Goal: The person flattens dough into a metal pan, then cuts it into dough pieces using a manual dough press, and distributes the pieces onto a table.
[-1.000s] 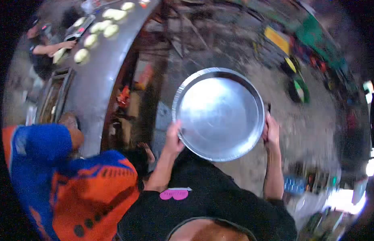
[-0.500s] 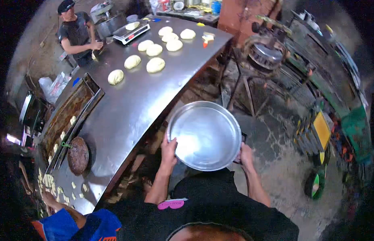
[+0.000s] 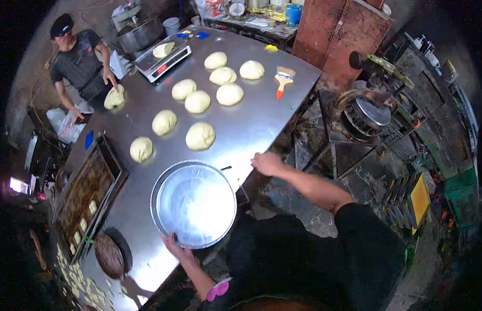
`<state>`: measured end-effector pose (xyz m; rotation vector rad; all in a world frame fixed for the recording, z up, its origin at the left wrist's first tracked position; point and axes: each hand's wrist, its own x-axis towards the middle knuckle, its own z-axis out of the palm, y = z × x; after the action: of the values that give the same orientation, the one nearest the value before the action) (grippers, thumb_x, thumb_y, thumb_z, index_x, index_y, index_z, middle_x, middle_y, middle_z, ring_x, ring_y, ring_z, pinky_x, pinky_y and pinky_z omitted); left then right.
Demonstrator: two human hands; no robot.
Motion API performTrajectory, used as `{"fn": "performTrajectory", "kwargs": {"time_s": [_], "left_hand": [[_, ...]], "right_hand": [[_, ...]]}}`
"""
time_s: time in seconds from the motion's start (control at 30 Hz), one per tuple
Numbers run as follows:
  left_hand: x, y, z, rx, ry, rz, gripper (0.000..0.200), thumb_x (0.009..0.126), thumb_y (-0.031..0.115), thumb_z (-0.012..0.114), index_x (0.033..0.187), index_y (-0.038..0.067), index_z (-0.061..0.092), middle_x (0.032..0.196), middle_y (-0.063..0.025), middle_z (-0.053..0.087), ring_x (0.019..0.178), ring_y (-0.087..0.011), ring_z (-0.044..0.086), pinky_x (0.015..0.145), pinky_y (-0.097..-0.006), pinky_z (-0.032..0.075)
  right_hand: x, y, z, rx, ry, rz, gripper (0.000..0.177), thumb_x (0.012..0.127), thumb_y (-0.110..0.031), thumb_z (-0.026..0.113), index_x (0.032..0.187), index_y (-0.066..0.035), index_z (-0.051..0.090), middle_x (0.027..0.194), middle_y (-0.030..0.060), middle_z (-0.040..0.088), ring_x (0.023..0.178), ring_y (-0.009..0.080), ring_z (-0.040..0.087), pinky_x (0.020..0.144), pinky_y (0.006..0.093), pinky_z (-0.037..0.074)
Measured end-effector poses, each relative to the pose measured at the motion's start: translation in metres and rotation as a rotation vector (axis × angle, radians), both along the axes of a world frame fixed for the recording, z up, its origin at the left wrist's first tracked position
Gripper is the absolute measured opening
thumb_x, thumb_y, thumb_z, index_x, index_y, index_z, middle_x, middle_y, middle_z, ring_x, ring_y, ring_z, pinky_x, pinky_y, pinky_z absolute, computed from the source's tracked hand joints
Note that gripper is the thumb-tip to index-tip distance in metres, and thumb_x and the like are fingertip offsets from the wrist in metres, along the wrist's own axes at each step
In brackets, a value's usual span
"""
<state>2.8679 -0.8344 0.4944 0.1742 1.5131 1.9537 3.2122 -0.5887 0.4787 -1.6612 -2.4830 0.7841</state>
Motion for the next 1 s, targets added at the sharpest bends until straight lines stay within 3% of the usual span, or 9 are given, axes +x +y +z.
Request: {"fn": "performTrajectory", "kwargs": {"time_s": [0.1, 0.27, 0.37, 0.53, 0.63, 0.73, 0.9, 0.93, 1.0], "left_hand": [[-0.039, 0.013, -0.030, -0.112, 0.022, 0.152, 0.056, 0.087, 0.001, 0.051, 0.141, 0.004, 0.038, 0.129, -0.0140, 0.051, 0.109, -0.0283, 0.054, 0.094, -0.0430, 0.045], [-0.092, 0.008, -0.074, -0.413, 0.460, 0.196, 0.051, 0.082, -0.003, 0.058, 0.132, -0.007, 0.048, 0.120, -0.0144, 0.058, 0.100, -0.0222, 0.055, 0.090, -0.0326, 0.043], [-0.096, 0.008, -0.076, -0.564, 0.518, 0.275, 0.047, 0.085, 0.001, 0.058, 0.131, -0.006, 0.049, 0.121, -0.0156, 0.058, 0.103, -0.0218, 0.055, 0.092, -0.0322, 0.043], [-0.083, -0.004, -0.083, -0.773, 0.756, 0.281, 0.038, 0.091, 0.009, 0.053, 0.126, -0.007, 0.052, 0.113, -0.0167, 0.061, 0.097, -0.0217, 0.056, 0.090, -0.0335, 0.044], [-0.071, 0.023, -0.072, -0.563, 0.522, 0.360, 0.026, 0.093, 0.017, 0.052, 0.103, -0.007, 0.058, 0.090, -0.0124, 0.062, 0.075, -0.0188, 0.056, 0.068, -0.0320, 0.047], [-0.088, 0.032, -0.086, -0.536, 0.354, 0.395, 0.015, 0.092, 0.015, 0.053, 0.091, 0.000, 0.058, 0.068, -0.0016, 0.055, 0.055, -0.0107, 0.044, 0.048, -0.0244, 0.035], [-0.112, 0.065, -0.086, -0.546, 0.621, 0.290, 0.031, 0.091, 0.016, 0.059, 0.115, -0.003, 0.060, 0.090, -0.0066, 0.062, 0.082, -0.0130, 0.054, 0.074, -0.0294, 0.046], [-0.110, 0.068, -0.080, -0.541, 0.627, 0.270, 0.031, 0.091, 0.016, 0.060, 0.116, -0.002, 0.061, 0.094, -0.0082, 0.063, 0.086, -0.0146, 0.056, 0.078, -0.0297, 0.047], [-0.105, 0.076, -0.069, -0.531, 0.671, 0.252, 0.029, 0.092, 0.015, 0.060, 0.115, -0.002, 0.061, 0.101, -0.0120, 0.064, 0.093, -0.0190, 0.060, 0.083, -0.0310, 0.047]], "right_hand": [[0.057, 0.115, -0.016, 0.201, -0.182, -0.288, 0.025, 0.083, -0.013, 0.049, 0.102, -0.003, 0.062, 0.099, 0.0175, 0.066, 0.085, 0.0350, 0.067, 0.073, 0.0467, 0.054], [0.129, 0.257, -0.040, 0.443, -0.440, -0.289, 0.024, 0.084, -0.016, 0.052, 0.102, -0.006, 0.062, 0.118, 0.0171, 0.059, 0.113, 0.0334, 0.056, 0.080, 0.0437, 0.054], [0.159, 0.311, -0.053, 1.155, -0.615, 0.048, 0.023, 0.085, -0.019, 0.052, 0.101, -0.006, 0.062, 0.125, 0.0188, 0.053, 0.121, 0.0308, 0.050, 0.078, 0.0432, 0.054], [0.148, 0.377, 0.001, 0.272, -0.485, -0.050, 0.034, 0.081, -0.017, 0.059, 0.113, -0.005, 0.058, 0.107, 0.0172, 0.063, 0.096, 0.0307, 0.064, 0.074, 0.0377, 0.053], [0.132, 0.385, 0.037, 0.391, 0.631, -0.226, 0.026, 0.083, -0.015, 0.063, 0.107, -0.007, 0.056, 0.092, 0.0077, 0.063, 0.091, 0.0232, 0.065, 0.077, 0.0361, 0.053], [0.031, 0.304, 0.125, -0.476, 1.447, -0.251, 0.017, 0.085, -0.002, 0.060, 0.101, -0.007, 0.055, 0.100, 0.0073, 0.060, 0.095, 0.0215, 0.064, 0.081, 0.0383, 0.054], [-0.142, 0.117, 0.082, -0.501, 0.954, 1.002, 0.021, 0.089, -0.014, 0.059, 0.109, -0.008, 0.061, 0.098, 0.0073, 0.064, 0.099, 0.0211, 0.060, 0.087, 0.0345, 0.049], [-0.173, 0.068, 0.124, -1.138, 0.303, 0.566, 0.026, 0.092, -0.019, 0.055, 0.116, -0.010, 0.059, 0.102, 0.0058, 0.064, 0.104, 0.0248, 0.058, 0.097, 0.0368, 0.043], [-0.197, 0.027, 0.043, -0.451, 0.669, 1.220, 0.027, 0.094, -0.018, 0.050, 0.119, -0.009, 0.057, 0.102, 0.0069, 0.064, 0.102, 0.0248, 0.059, 0.093, 0.0349, 0.046]]}}
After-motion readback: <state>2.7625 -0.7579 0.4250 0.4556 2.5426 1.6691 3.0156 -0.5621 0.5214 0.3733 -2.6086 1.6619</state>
